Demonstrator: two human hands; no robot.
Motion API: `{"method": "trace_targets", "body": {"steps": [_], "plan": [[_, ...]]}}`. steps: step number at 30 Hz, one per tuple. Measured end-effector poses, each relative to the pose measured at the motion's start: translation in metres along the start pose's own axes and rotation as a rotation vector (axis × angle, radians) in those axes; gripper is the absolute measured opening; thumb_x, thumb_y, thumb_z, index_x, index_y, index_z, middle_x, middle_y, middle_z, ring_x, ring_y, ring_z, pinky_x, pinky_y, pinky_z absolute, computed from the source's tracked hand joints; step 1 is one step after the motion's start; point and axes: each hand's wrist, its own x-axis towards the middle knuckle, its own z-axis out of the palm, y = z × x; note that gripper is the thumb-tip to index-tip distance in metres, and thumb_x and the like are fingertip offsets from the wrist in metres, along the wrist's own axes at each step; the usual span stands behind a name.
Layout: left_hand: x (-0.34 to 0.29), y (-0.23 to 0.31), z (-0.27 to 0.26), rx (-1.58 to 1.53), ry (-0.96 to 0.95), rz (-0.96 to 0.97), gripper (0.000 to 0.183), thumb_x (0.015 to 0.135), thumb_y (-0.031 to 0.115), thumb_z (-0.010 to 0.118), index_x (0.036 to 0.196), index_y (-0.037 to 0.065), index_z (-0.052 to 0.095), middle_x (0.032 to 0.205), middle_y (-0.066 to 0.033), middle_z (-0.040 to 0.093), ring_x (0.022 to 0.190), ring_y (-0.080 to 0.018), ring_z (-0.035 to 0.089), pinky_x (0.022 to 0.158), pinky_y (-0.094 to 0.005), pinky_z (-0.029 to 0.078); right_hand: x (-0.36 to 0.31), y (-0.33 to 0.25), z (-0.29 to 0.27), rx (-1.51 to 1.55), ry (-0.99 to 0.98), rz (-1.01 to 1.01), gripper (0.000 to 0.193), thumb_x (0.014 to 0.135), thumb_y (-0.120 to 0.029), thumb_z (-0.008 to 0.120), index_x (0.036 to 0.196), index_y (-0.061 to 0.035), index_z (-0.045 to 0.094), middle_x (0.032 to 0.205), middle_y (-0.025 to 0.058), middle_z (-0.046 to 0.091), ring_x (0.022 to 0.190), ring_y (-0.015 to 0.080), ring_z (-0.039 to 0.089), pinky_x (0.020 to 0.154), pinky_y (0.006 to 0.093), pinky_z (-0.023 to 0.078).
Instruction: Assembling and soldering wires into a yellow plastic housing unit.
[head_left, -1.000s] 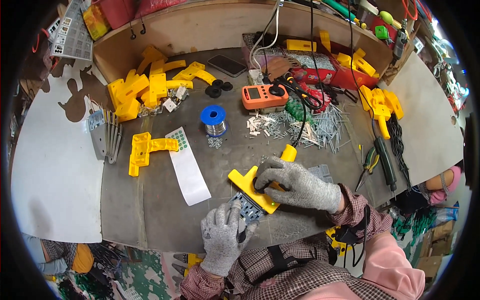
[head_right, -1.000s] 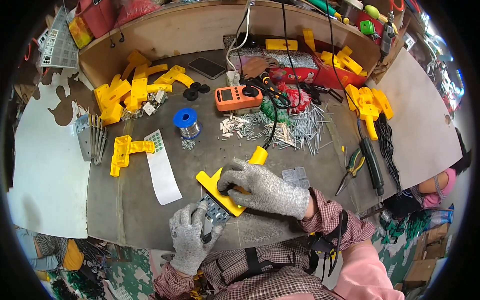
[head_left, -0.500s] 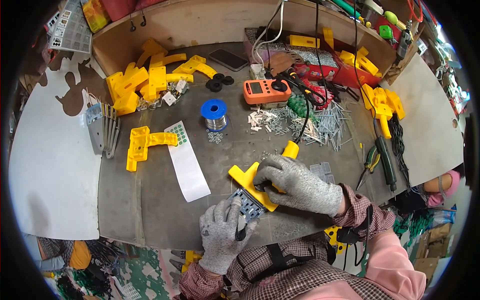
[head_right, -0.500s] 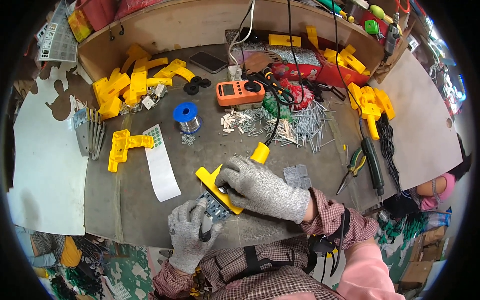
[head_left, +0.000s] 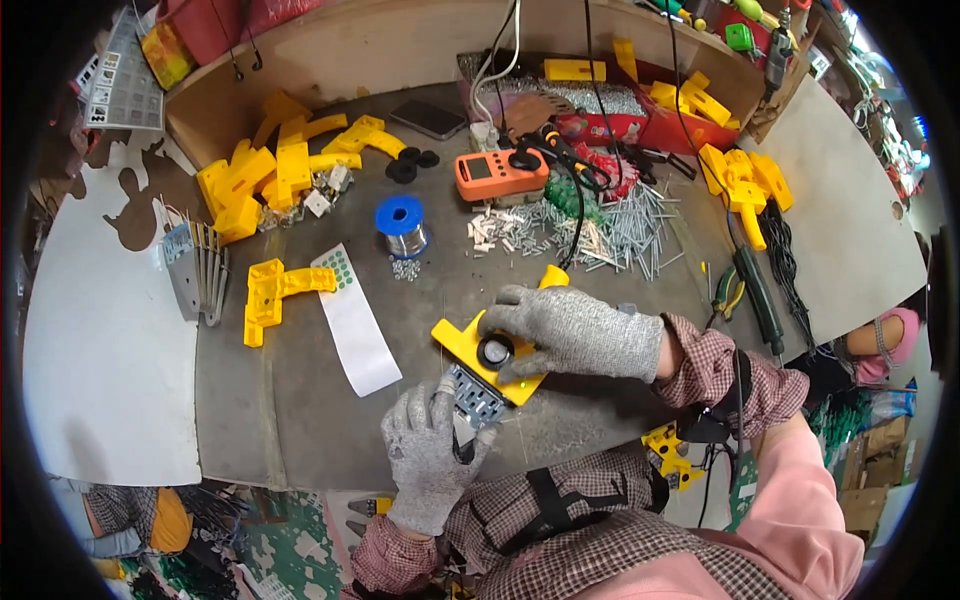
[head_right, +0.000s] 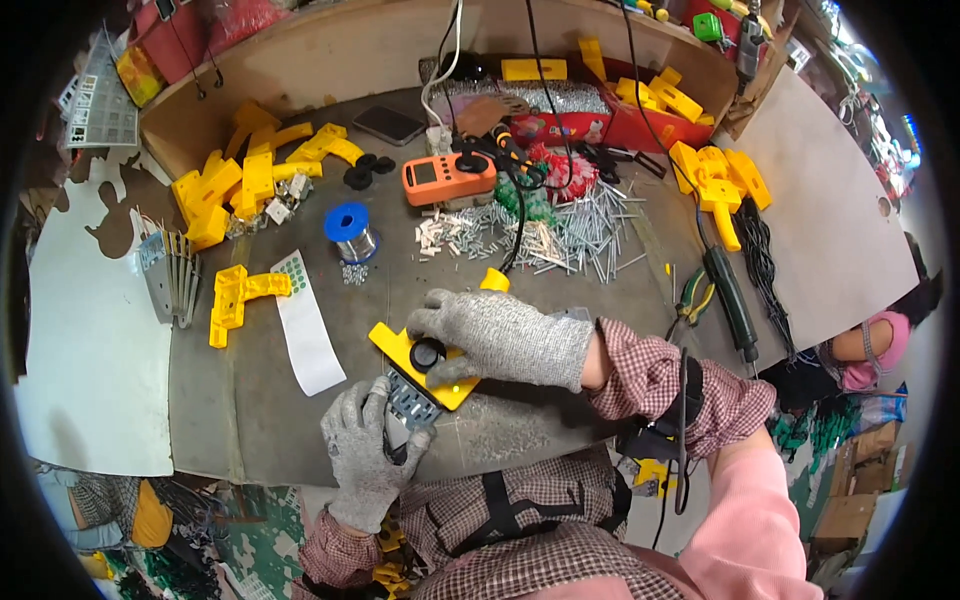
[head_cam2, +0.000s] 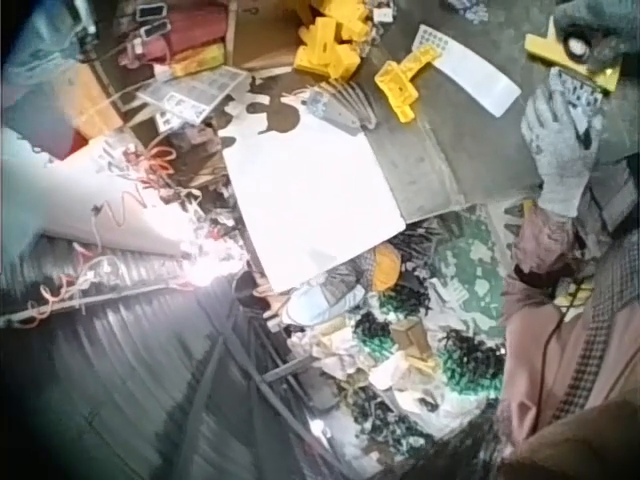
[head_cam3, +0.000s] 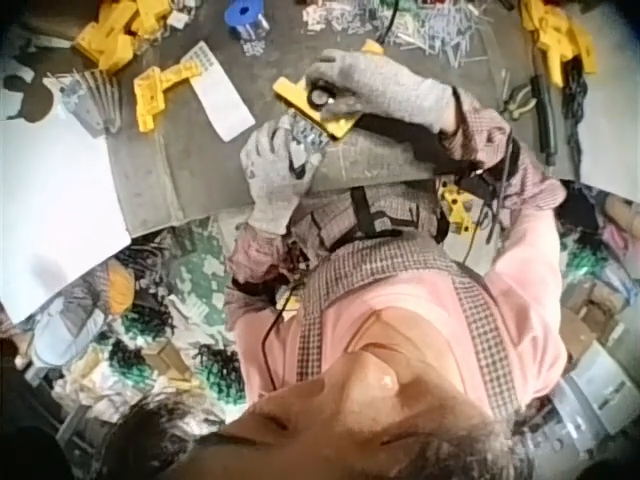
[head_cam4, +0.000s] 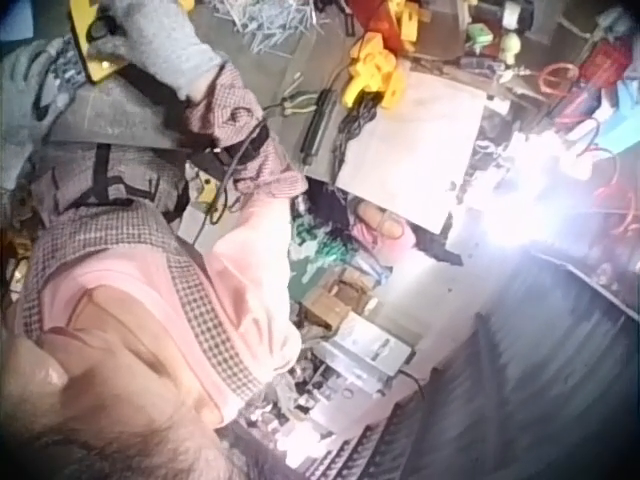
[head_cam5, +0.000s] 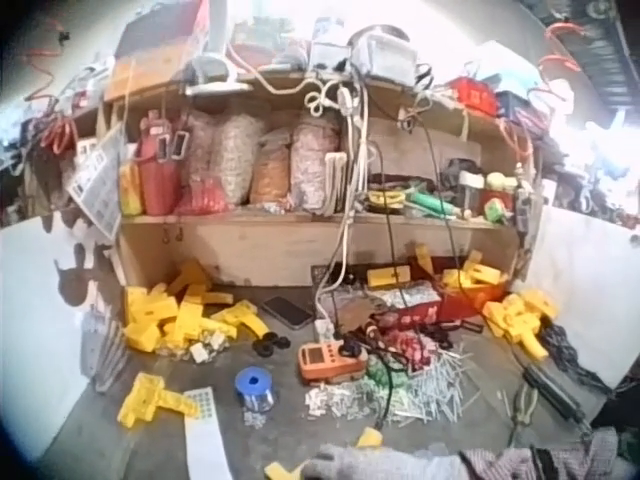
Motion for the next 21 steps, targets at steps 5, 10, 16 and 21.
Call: {"method": "trace_targets", "body": {"steps": [5, 10, 16, 21], "plan": [[0.019, 0.005, -0.006, 0.111, -0.177, 0.031, 0.108, 0.081, 0.070, 0.063, 0.146, -0.011, 0.033, 0.151, -0.0307, 0.035, 0.144, -0.0445, 0.030, 0.121, -0.0589, 0.015, 0.014, 0.005, -0.008, -0.144, -0.238, -0.199, 0.035, 0.088, -0.019, 0.068, 0.121, -0.0082, 0.063, 0.113, 0.0160, 0.060, 0.101, 0.0347, 0.066, 0.085, 0.0431, 0.056], [0.021, 0.013, -0.012, 0.139, -0.171, 0.067, 0.109, 0.081, 0.065, 0.067, 0.148, -0.012, 0.028, 0.149, -0.0304, 0.036, 0.142, -0.0438, 0.032, 0.120, -0.0580, 0.017, 0.006, 0.016, -0.008, -0.338, -0.022, -0.567, 0.026, 0.083, -0.012, 0.066, 0.109, -0.0083, 0.068, 0.118, 0.0175, 0.060, 0.108, 0.0344, 0.066, 0.087, 0.0444, 0.056], [0.013, 0.008, -0.012, 0.151, -0.196, 0.038, 0.110, 0.078, 0.063, 0.071, 0.147, -0.011, 0.029, 0.148, -0.0299, 0.038, 0.142, -0.0432, 0.033, 0.120, -0.0595, 0.018, 0.039, -0.014, -0.019, -0.303, -0.138, 0.050, 0.025, 0.080, -0.022, 0.069, 0.100, -0.0065, 0.072, 0.081, 0.0146, 0.070, 0.083, 0.0335, 0.072, 0.070, 0.0425, 0.057], [0.049, 0.020, -0.022, -0.192, 0.051, 0.047, 0.087, 0.083, 0.052, 0.071, 0.146, 0.002, 0.039, 0.139, -0.0243, 0.048, 0.132, -0.0416, 0.044, 0.113, -0.0577, 0.029, 0.083, 0.063, -0.086, -0.742, 0.490, 0.099, 0.025, 0.079, -0.023, 0.070, 0.099, -0.0090, 0.068, 0.103, 0.0140, 0.068, 0.101, 0.0339, 0.066, 0.082, 0.0449, 0.055]]}}
